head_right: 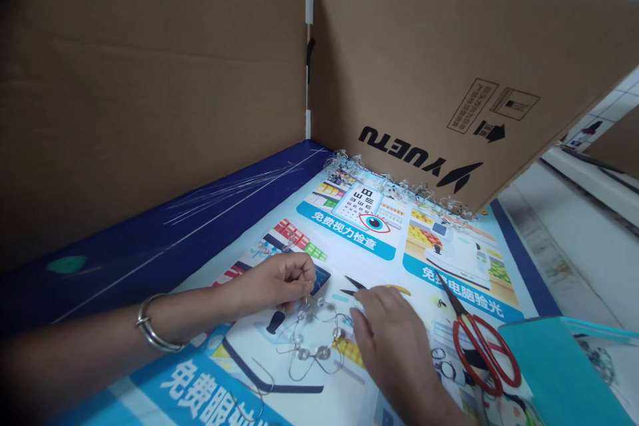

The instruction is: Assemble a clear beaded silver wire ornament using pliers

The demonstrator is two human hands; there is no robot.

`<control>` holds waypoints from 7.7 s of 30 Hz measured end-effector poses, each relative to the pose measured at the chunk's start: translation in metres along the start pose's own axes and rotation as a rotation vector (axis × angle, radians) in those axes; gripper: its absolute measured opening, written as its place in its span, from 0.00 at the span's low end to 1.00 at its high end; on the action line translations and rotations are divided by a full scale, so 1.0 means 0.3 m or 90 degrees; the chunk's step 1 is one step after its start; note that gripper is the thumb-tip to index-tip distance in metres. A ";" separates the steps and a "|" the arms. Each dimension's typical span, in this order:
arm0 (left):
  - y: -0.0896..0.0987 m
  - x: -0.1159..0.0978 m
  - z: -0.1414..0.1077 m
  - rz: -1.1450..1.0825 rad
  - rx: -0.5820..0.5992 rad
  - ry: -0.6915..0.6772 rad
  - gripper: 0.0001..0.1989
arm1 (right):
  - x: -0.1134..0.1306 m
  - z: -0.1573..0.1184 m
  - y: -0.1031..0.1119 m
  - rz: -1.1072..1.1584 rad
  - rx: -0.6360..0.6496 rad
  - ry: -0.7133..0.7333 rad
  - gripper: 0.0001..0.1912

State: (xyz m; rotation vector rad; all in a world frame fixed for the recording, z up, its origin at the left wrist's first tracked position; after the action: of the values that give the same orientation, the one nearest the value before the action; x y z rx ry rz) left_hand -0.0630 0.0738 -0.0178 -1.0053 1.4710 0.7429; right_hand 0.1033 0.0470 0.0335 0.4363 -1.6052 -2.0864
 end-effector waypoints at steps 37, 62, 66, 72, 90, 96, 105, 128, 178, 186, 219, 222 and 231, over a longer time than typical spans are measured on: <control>0.009 0.000 -0.004 0.003 -0.017 -0.017 0.03 | -0.102 -0.038 -0.066 -0.291 0.063 0.028 0.24; 0.004 -0.007 -0.009 -0.001 -0.019 -0.056 0.03 | 0.111 0.010 0.007 -0.233 0.064 0.280 0.09; -0.006 -0.018 -0.016 0.010 -0.005 -0.070 0.03 | 0.116 -0.006 0.001 -0.260 0.061 0.288 0.11; -0.022 -0.033 -0.019 0.046 0.046 -0.100 0.03 | 0.136 -0.024 0.028 -0.239 0.046 0.235 0.09; -0.054 -0.074 -0.051 0.346 0.128 -0.077 0.08 | 0.170 -0.059 0.034 -0.163 -0.024 0.148 0.08; -0.050 -0.065 -0.060 0.249 0.188 -0.018 0.12 | 0.164 -0.058 0.029 -0.165 -0.015 0.140 0.08; -0.036 0.014 -0.028 0.003 0.193 0.084 0.11 | 0.145 -0.063 0.019 -0.152 -0.031 0.111 0.09; -0.029 0.013 -0.032 -0.041 0.213 0.066 0.13 | 0.096 -0.040 -0.008 0.023 0.066 0.067 0.10; -0.052 -0.020 -0.039 0.087 0.220 -0.024 0.11 | 0.130 -0.042 0.013 -0.002 0.021 0.110 0.11; -0.056 -0.031 -0.042 0.098 0.224 -0.040 0.11 | 0.158 -0.036 0.020 -0.068 0.030 0.130 0.10; -0.057 -0.042 -0.047 0.091 0.232 -0.051 0.13 | 0.152 -0.040 -0.006 -0.064 0.084 0.104 0.08; -0.057 -0.040 -0.047 0.089 0.234 -0.047 0.13 | 0.152 -0.044 -0.007 -0.065 0.081 0.109 0.09; -0.056 -0.033 -0.044 0.082 0.233 -0.034 0.13 | 0.152 -0.040 -0.006 -0.067 0.055 0.109 0.09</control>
State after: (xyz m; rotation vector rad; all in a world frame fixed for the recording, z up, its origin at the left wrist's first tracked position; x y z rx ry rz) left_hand -0.0541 0.0566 -0.0045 -0.6132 1.5656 0.5585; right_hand 0.0708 0.0128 0.0299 0.7230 -1.6066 -1.9987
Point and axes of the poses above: each hand's wrist, its own z-axis towards the middle knuckle, its own y-axis out of the back of the hand, x = y × z, the point moved 7 cm from there along z, towards the middle knuckle, and after that the axes turned 7 degrees about -z, right-handed, at the moved point
